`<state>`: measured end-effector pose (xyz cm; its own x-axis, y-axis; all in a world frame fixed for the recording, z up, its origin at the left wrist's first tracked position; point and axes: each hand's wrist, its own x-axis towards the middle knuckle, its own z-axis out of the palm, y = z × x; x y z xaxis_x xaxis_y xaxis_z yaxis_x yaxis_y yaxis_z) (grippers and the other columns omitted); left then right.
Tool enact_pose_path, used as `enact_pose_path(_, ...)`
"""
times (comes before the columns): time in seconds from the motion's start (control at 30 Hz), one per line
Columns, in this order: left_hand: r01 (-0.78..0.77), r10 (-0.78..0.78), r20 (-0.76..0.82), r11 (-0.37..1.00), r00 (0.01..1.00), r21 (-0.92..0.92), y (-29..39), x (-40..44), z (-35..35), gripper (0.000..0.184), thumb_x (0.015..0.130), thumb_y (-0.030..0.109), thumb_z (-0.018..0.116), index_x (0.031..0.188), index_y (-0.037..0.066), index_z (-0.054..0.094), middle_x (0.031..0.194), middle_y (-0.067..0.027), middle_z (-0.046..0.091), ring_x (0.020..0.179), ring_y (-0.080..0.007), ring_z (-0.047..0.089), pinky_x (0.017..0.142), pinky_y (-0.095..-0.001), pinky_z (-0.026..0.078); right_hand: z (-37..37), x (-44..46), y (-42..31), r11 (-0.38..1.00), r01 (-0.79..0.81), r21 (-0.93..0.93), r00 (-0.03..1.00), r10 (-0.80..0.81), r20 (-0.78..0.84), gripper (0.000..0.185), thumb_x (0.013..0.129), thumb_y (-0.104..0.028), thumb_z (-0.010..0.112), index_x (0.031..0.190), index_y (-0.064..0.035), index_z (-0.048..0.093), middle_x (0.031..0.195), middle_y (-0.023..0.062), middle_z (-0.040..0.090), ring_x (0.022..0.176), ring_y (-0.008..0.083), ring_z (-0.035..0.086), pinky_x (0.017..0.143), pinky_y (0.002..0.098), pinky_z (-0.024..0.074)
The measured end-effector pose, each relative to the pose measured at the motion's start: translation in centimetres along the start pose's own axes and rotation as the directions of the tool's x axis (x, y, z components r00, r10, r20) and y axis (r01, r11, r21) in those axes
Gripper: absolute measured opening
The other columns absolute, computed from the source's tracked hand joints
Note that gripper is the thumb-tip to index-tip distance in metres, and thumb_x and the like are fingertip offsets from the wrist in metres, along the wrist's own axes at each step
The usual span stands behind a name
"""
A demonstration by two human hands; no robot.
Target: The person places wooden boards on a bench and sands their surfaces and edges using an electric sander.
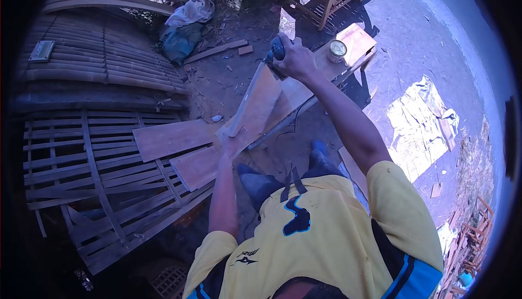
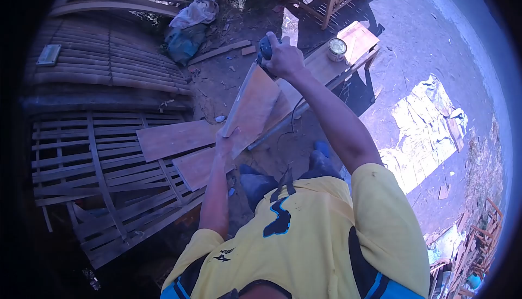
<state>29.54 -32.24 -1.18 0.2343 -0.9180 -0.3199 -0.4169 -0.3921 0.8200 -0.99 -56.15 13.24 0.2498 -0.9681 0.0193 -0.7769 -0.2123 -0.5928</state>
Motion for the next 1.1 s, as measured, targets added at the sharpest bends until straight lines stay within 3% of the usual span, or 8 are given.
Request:
enact_pose_path(0.2, -0.106, 0.105, -0.07, 0.994, 0.992, -0.002, 9.2, 1.2, -2.2, 0.052, 0.094, 0.018, 0.079, 0.142, 0.003, 0.066, 0.12, -0.0154, 0.079, 0.109, -0.0232, 0.076, 0.098, -0.0376, 0.057, 0.6, -7.3, 15.0, 0.943, -0.33, 0.05, 0.941, 0.333, -0.066, 0.086, 0.083, -0.047, 0.078, 0.156, -0.0177, 0.044, 0.126, 0.029, 0.064, 0.108, 0.0492, 0.071, 0.094, 0.0566, 0.0586)
enact_pose_path(0.27, -0.117, 0.147, -0.011, 0.831, 0.989, 0.544, 13.5, 4.9, -0.5, 0.051, 0.091, 0.022, 0.079, 0.139, 0.006, 0.069, 0.12, -0.0211, 0.078, 0.11, -0.0347, 0.076, 0.097, -0.0442, 0.058, 1.8, -12.3, 19.1, 0.891, -0.448, 0.078, 0.891, 0.452, -0.052, 0.087, 0.082, -0.047, 0.078, 0.156, -0.0167, 0.044, 0.124, 0.0297, 0.065, 0.108, 0.0496, 0.071, 0.096, 0.0561, 0.0574)
enact_pose_path(0.33, -0.096, 0.118, -0.003, 0.823, 0.993, 0.56, 13.7, 10.6, 2.1, 0.051, 0.089, 0.025, 0.08, 0.135, 0.007, 0.07, 0.118, -0.0237, 0.077, 0.11, -0.0427, 0.073, 0.096, -0.0494, 0.057, 2.4, -16.6, 22.1, 0.839, -0.539, 0.073, 0.84, 0.542, -0.025, 0.088, 0.081, -0.047, 0.078, 0.156, -0.0148, 0.044, 0.122, 0.0305, 0.066, 0.109, 0.0499, 0.07, 0.097, 0.0559, 0.0562)
enact_pose_path(0.47, -0.081, 0.117, -0.011, 0.745, 0.993, 0.662, 17.0, 14.7, 5.9, 0.046, 0.09, 0.027, 0.081, 0.13, 0.006, 0.073, 0.112, -0.0215, 0.079, 0.107, -0.0403, 0.075, 0.094, -0.0467, 0.058, 2.6, -24.5, 26.2, 0.719, -0.693, 0.041, 0.72, 0.693, 0.028, 0.087, 0.082, -0.046, 0.078, 0.156, -0.0171, 0.044, 0.119, 0.032, 0.069, 0.109, 0.0499, 0.07, 0.098, 0.0559, 0.055)
enact_pose_path(0.53, -0.109, 0.138, 0.0, 0.786, 0.99, 0.608, 18.0, 13.3, 5.4, 0.039, 0.09, 0.025, 0.081, 0.123, 0.005, 0.075, 0.11, -0.0211, 0.079, 0.106, -0.0416, 0.075, 0.093, -0.0495, 0.058, 2.8, -28.2, 28.2, 0.678, -0.732, 0.056, 0.679, 0.734, -0.009, 0.087, 0.081, -0.046, 0.078, 0.156, -0.0165, 0.045, 0.12, 0.0319, 0.069, 0.109, 0.0494, 0.07, 0.098, 0.056, 0.0552)
enact_pose_path(0.7, -0.157, 0.182, -0.037, 0.918, 0.983, 0.364, 18.2, 7.3, 2.6, 0.034, 0.093, 0.018, 0.08, 0.124, 0.004, 0.076, 0.103, -0.0158, 0.081, 0.094, -0.0237, 0.077, 0.089, -0.038, 0.057, 2.5, -34.3, 32.0, 0.565, -0.817, 0.114, 0.568, 0.823, -0.005, 0.088, 0.082, -0.044, 0.077, 0.157, -0.0133, 0.043, 0.123, 0.0312, 0.068, 0.116, 0.0487, 0.068, 0.102, 0.055, 0.0539)
enact_pose_path(0.87, -0.229, 0.211, -0.149, 0.967, 0.966, -0.115, 12.9, 5.6, 3.3, 0.037, 0.097, 0.017, 0.081, 0.129, -0.001, 0.072, 0.108, -0.0035, 0.077, 0.096, -0.0108, 0.067, 0.088, -0.0307, 0.054, 1.8, -32.5, 31.7, 0.604, -0.797, 0.009, 0.604, 0.797, 0.001, 0.092, 0.082, -0.046, 0.078, 0.159, -0.0149, 0.04, 0.125, 0.031, 0.066, 0.115, 0.0483, 0.068, 0.101, 0.0546, 0.0542)
enact_pose_path(1.1, -0.177, 0.164, -0.146, 0.981, 0.976, -0.084, 3.5, 4.7, 5.0, 0.031, 0.095, 0.01, 0.079, 0.124, 0.0, 0.074, 0.107, -0.0035, 0.077, 0.096, -0.013, 0.068, 0.094, -0.0306, 0.053, 1.5, -25.8, 25.5, 0.793, -0.609, 0.02, 0.792, 0.61, -0.036, 0.09, 0.081, -0.044, 0.08, 0.157, -0.0146, 0.041, 0.121, 0.0309, 0.065, 0.109, 0.0494, 0.069, 0.096, 0.0571, 0.0559)
